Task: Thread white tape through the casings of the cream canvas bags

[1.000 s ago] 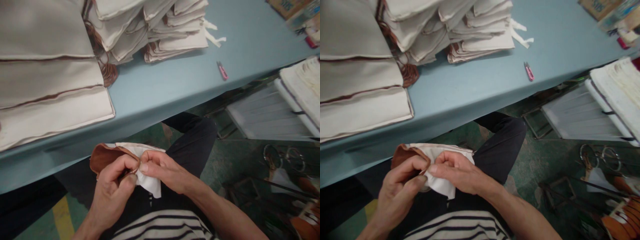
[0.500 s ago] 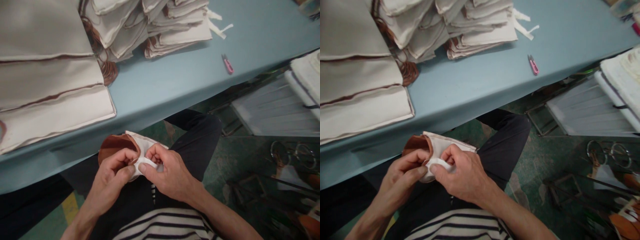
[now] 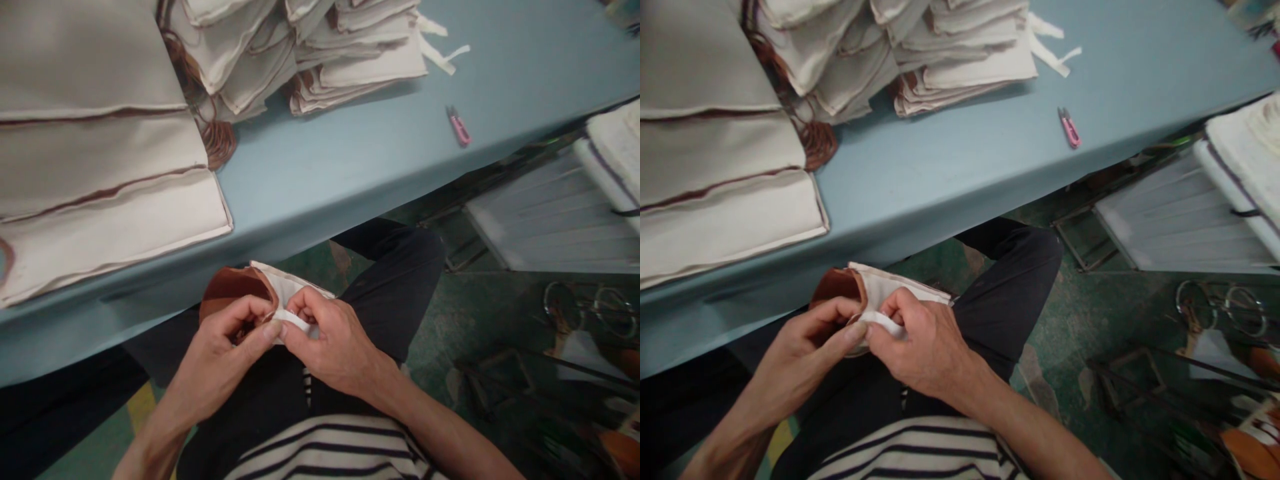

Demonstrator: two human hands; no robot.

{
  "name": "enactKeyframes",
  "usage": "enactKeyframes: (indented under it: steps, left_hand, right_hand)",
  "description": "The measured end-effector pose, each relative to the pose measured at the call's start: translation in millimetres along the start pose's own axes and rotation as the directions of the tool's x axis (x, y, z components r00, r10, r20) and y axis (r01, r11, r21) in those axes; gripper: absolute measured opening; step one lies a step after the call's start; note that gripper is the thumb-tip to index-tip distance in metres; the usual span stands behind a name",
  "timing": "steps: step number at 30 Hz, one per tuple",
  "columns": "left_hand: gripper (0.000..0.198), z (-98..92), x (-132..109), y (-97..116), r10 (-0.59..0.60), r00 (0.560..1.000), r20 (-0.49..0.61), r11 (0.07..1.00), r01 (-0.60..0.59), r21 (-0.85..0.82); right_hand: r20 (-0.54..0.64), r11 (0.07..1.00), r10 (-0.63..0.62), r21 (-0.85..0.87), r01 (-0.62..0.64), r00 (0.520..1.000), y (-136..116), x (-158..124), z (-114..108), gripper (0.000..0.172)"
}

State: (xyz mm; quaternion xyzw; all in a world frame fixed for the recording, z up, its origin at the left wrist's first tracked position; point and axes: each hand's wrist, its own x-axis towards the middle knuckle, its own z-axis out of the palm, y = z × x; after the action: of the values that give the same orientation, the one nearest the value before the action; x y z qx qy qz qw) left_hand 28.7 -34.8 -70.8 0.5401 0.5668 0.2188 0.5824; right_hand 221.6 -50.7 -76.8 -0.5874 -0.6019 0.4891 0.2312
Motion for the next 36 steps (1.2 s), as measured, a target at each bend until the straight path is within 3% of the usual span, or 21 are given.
enactKeyframes:
  steps: [9,17,23,27,31,34,36]
  left_hand:
    - [0.032,0.0,-0.7,-9.6,0.064,0.998,0.006,0.997,-0.064,0.051]
    - [0.033,6.9,-3.5,-26.5,-0.025,0.999,-0.021,0.998,0.026,0.058]
    - [0.034,7.2,-3.4,0.6,0.066,0.993,-0.101,0.995,-0.058,0.081]
    - [0.036,0.6,2.1,19.7,0.141,0.987,-0.082,0.985,-0.131,0.116]
    - [0.038,-11.1,8.2,28.6,0.190,0.982,-0.014,0.972,-0.186,0.145]
    - [0.039,-15.5,12.8,32.5,0.249,0.968,0.040,0.946,-0.252,0.206]
    - [0.038,-16.1,16.1,34.7,0.287,0.955,0.081,0.922,-0.298,0.247]
  right_hand:
    - [0.096,0.997,0.043,-0.072,-0.036,0.994,2.7,2.6,-0.5,0.010]
    - [0.162,0.993,0.074,-0.108,-0.057,0.984,11.3,7.5,6.5,0.008]
    - [0.100,0.993,-0.063,-0.098,0.072,0.993,1.0,-8.2,-17.1,0.004]
    - [0.045,0.973,-0.162,-0.158,0.167,0.986,-2.8,-27.8,-40.7,0.013]
    - [0.099,0.978,-0.060,-0.192,0.079,0.993,-0.2,-47.5,-54.6,0.021]
    - [0.161,0.983,0.057,-0.180,-0.028,0.985,1.7,-57.6,-56.0,0.023]
    - [0.154,0.986,0.065,-0.163,-0.039,0.986,3.1,-59.3,-53.5,0.022]
